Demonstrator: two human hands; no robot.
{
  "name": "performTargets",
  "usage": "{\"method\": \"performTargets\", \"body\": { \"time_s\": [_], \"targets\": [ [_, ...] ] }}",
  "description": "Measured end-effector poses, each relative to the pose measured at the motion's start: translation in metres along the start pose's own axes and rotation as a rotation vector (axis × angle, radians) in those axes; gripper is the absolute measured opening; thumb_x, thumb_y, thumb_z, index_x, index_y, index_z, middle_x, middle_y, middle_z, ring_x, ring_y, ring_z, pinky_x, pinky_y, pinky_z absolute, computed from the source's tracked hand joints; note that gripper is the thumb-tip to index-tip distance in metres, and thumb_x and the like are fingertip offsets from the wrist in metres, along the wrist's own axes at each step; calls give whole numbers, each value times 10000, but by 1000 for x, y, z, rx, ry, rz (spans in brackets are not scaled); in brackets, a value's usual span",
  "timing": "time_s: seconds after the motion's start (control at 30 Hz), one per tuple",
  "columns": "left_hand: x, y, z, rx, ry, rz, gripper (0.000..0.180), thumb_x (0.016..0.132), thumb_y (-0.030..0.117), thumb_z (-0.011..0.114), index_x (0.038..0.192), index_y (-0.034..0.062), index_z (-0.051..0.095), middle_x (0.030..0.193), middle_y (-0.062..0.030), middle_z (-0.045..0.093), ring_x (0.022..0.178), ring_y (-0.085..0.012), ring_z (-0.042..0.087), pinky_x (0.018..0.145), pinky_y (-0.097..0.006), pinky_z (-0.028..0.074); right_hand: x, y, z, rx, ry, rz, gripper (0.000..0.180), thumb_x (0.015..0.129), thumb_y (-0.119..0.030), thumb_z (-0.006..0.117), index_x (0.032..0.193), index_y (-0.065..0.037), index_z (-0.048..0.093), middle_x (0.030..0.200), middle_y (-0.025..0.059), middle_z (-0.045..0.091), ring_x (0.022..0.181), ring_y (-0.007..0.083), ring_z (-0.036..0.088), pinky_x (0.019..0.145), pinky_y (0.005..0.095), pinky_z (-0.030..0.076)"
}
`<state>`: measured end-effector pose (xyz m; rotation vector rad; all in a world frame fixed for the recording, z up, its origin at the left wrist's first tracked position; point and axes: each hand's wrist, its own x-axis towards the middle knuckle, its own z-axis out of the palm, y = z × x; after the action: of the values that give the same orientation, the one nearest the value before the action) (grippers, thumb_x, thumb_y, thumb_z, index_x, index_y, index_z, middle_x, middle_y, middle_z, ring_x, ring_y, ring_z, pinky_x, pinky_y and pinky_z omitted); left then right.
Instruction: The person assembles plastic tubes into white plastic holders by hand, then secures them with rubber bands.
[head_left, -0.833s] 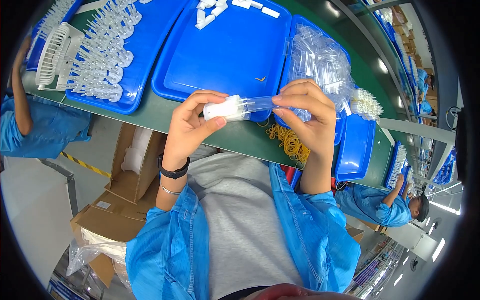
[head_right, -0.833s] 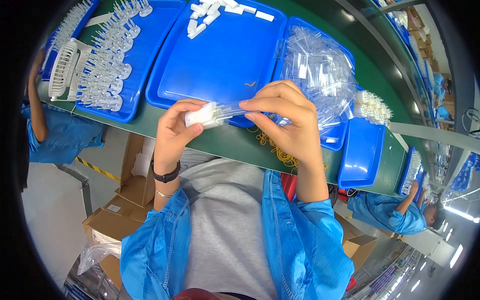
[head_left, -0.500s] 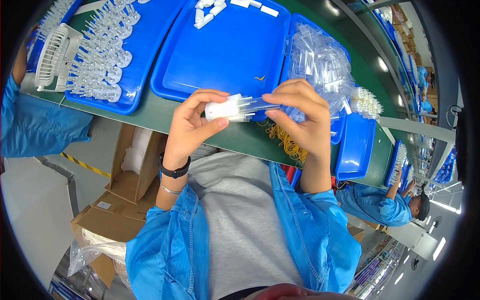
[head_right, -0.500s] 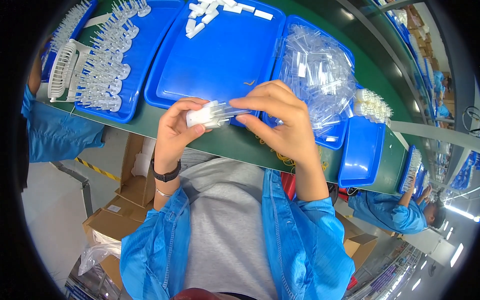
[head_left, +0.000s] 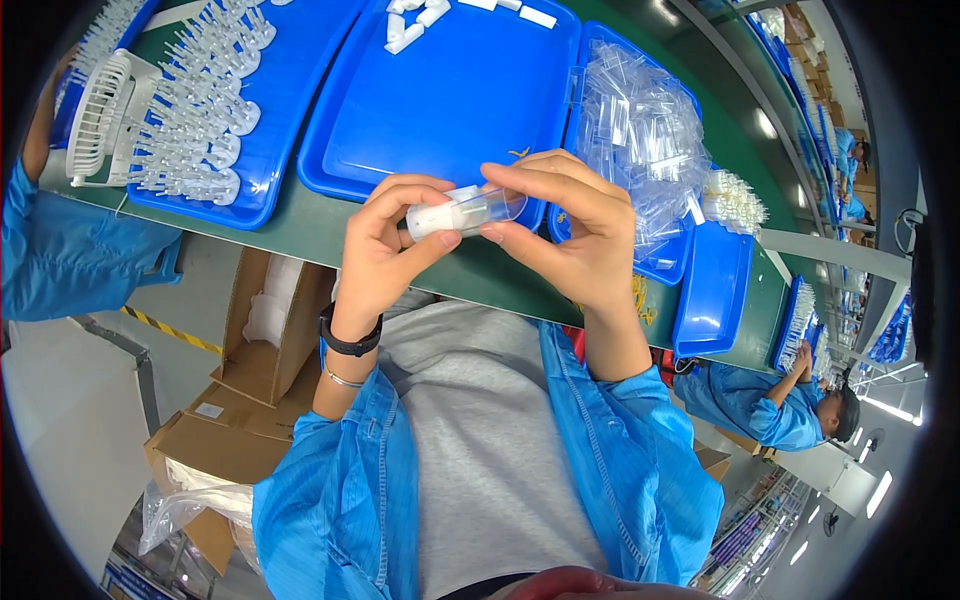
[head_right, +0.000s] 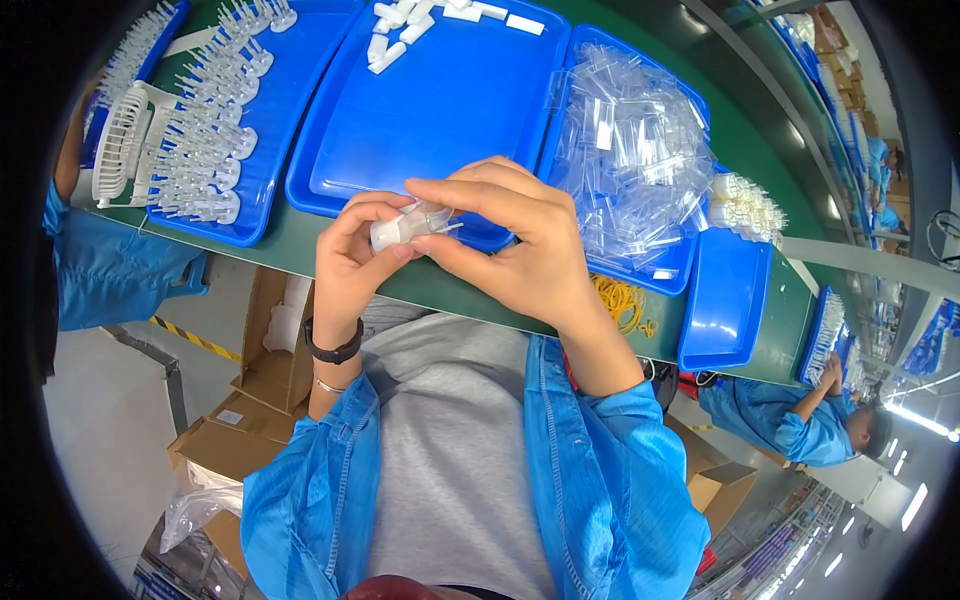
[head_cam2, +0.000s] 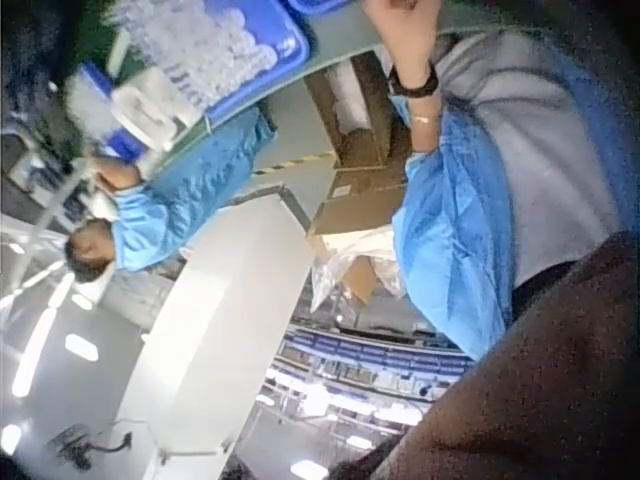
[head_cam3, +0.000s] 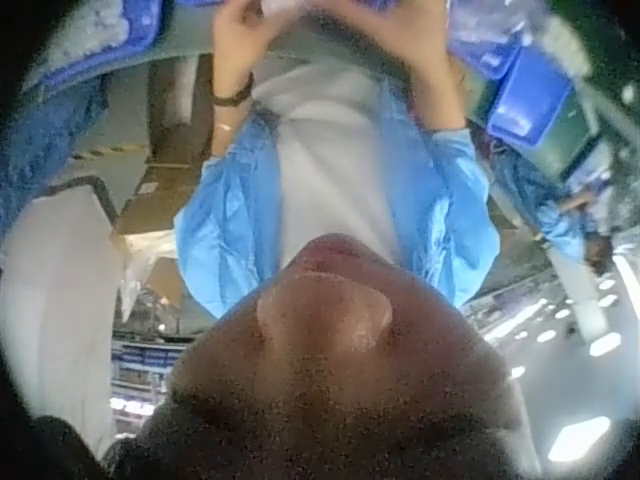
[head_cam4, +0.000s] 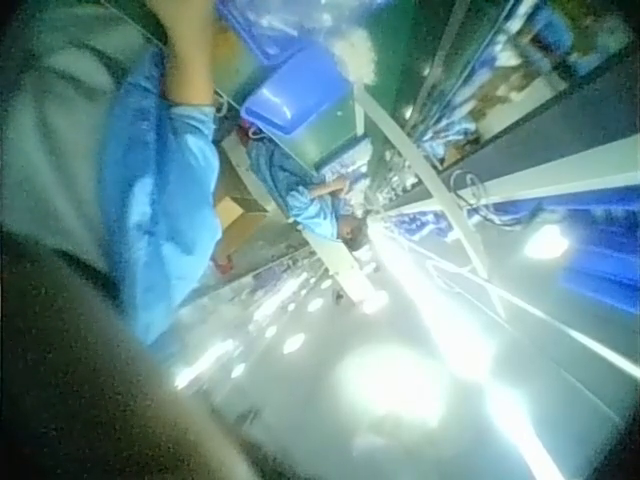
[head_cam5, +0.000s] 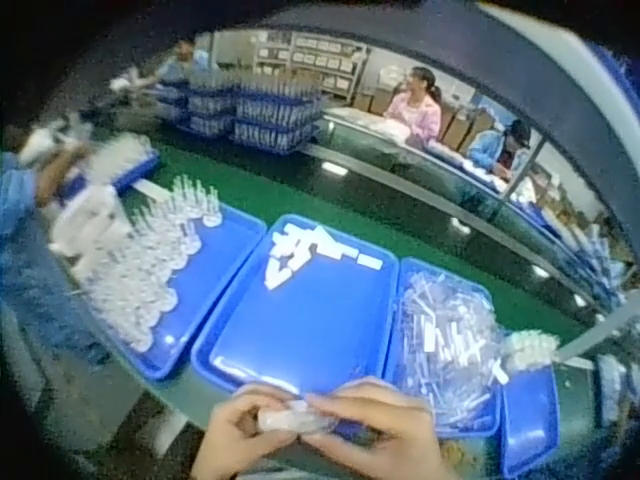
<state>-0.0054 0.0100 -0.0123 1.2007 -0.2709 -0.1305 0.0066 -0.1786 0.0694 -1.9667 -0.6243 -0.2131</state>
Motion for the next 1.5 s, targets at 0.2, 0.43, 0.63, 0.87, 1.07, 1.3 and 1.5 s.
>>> {"method": "performTargets", "body": {
  "time_s": [0.2, 0.43, 0.63, 0.87, 1.07, 1.3, 1.5],
  "targets": [
    [-2, -4, -5, -12, 27, 20, 280, 740, -87, 694, 1000, -14, 618, 1140, -118, 547, 1029, -173, 571, 820, -277, 542, 0, -1, -3, 9, 7, 90, 219, 683, -63, 766, 890, -64, 695, 711, 18, 600, 647, 114, 518, 552, 238, 407],
    [-3, 1, 0, -27, 30, -3, 259, 729, -83, 705, 969, -19, 631, 1128, -121, 556, 1000, -185, 591, 833, -289, 525, -4, 6, -7, 114, -91, 187, 186, 753, -43, 716, 936, -63, 691, 693, 3, 571, 623, 64, 455, 527, 220, 358],
    [-3, 1, -1, -41, 41, -4, 261, 730, -82, 705, 971, -18, 630, 1127, -123, 559, 1000, -187, 593, 821, -289, 529, -5, 4, -6, 595, -113, 332, 191, 757, 8, 717, 945, -16, 690, 845, 61, 646, 691, 82, 556, 602, 196, 466],
    [-4, 0, -2, -32, 35, 5, 262, 741, -74, 703, 984, -16, 623, 1131, -125, 557, 1001, -188, 597, 824, -291, 532, -3, 2, -15, 172, -79, 289, 254, 693, -33, 773, 936, -46, 700, 830, 52, 681, 718, 104, 584, 612, 222, 471],
    [-4, 2, -2, -33, 12, -15, 265, 747, -72, 700, 994, -20, 620, 1138, -130, 552, 1007, -192, 597, 826, -289, 541, 1, 8, -14, 59, -115, 103, 262, 662, -68, 790, 910, -81, 708, 833, 31, 682, 783, 145, 594, 652, 271, 448],
    [-4, 1, -2, -41, 16, -22, 265, 751, -54, 706, 1000, -15, 625, 1136, -130, 559, 1008, -189, 591, 819, -289, 534, -3, 9, -11, 135, -51, 185, 245, 656, -66, 792, 884, -73, 701, 860, 39, 687, 840, 166, 618, 713, 285, 468],
    [-3, 0, -3, -39, 36, 0, 263, 748, -42, 715, 995, -11, 632, 1124, -128, 569, 1006, -184, 585, 830, -289, 512, -2, 11, -9, 112, -39, 109, 247, 641, -44, 797, 867, -60, 697, 874, 42, 689, 844, 163, 624, 762, 302, 485]
  ]
}}
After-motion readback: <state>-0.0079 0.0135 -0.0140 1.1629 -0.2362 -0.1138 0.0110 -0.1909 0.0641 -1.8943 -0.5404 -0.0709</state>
